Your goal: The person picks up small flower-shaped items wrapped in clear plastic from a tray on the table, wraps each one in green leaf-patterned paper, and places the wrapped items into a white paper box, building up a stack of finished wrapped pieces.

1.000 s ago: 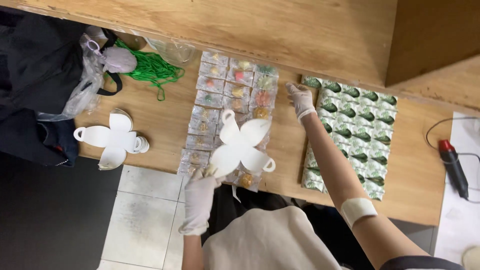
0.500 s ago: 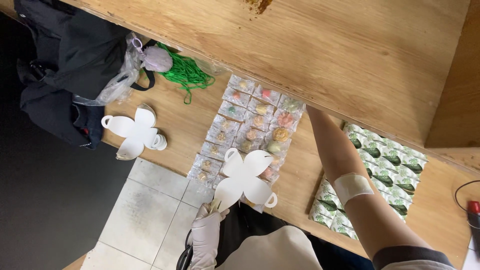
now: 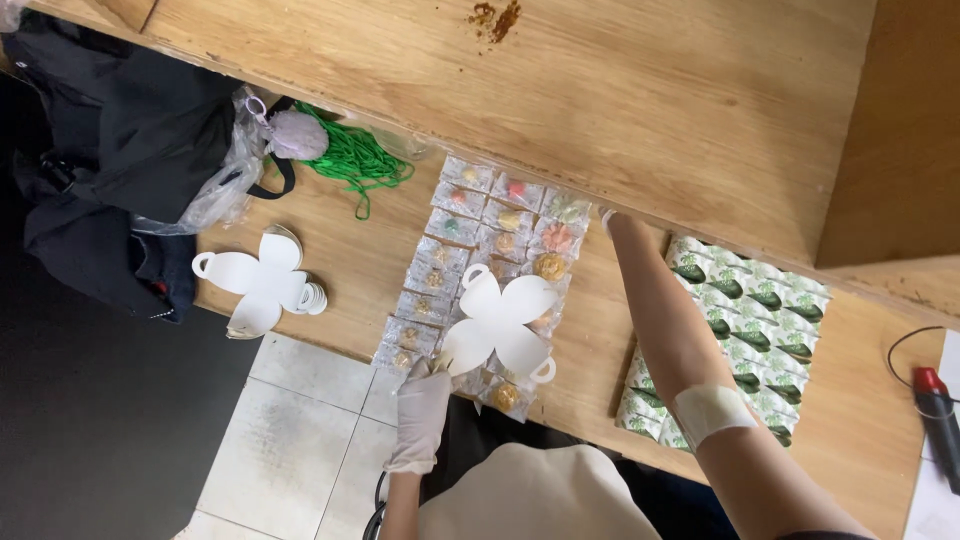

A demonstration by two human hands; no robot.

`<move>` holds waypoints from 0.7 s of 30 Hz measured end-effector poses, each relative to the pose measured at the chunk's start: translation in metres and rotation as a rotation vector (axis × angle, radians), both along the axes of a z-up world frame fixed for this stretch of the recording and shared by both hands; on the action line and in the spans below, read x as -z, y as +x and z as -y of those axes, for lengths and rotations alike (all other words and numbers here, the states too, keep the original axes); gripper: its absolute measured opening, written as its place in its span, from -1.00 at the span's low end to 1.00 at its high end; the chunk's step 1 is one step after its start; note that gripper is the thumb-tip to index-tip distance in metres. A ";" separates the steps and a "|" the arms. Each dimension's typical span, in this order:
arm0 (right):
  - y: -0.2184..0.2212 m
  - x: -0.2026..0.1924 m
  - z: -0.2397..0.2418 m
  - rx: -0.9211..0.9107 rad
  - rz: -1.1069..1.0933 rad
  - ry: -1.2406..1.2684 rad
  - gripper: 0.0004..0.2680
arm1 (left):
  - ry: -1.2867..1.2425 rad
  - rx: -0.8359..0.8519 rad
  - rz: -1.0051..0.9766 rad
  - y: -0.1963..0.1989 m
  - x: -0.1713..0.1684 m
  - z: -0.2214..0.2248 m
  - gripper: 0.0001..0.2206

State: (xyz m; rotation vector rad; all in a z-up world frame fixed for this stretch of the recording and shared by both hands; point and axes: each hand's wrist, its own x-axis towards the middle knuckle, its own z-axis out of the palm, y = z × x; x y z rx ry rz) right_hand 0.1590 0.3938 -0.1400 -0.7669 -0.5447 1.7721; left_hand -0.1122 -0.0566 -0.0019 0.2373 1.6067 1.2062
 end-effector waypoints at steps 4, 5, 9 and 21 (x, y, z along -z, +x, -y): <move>0.033 0.017 0.032 0.029 -0.082 -0.020 -0.72 | -0.005 0.190 -0.223 -0.015 0.039 -0.012 -0.78; 0.034 -0.021 0.077 0.040 -0.077 -0.043 -0.72 | -0.026 0.204 -0.216 -0.016 0.039 -0.017 -0.78; 0.020 -0.128 0.214 0.032 0.453 -0.250 -0.76 | -0.089 0.237 -0.132 -0.024 0.096 -0.030 -0.82; -0.035 -0.152 0.320 -0.156 0.763 -0.184 -0.73 | 0.076 0.518 -0.212 -0.044 0.110 -0.061 -0.85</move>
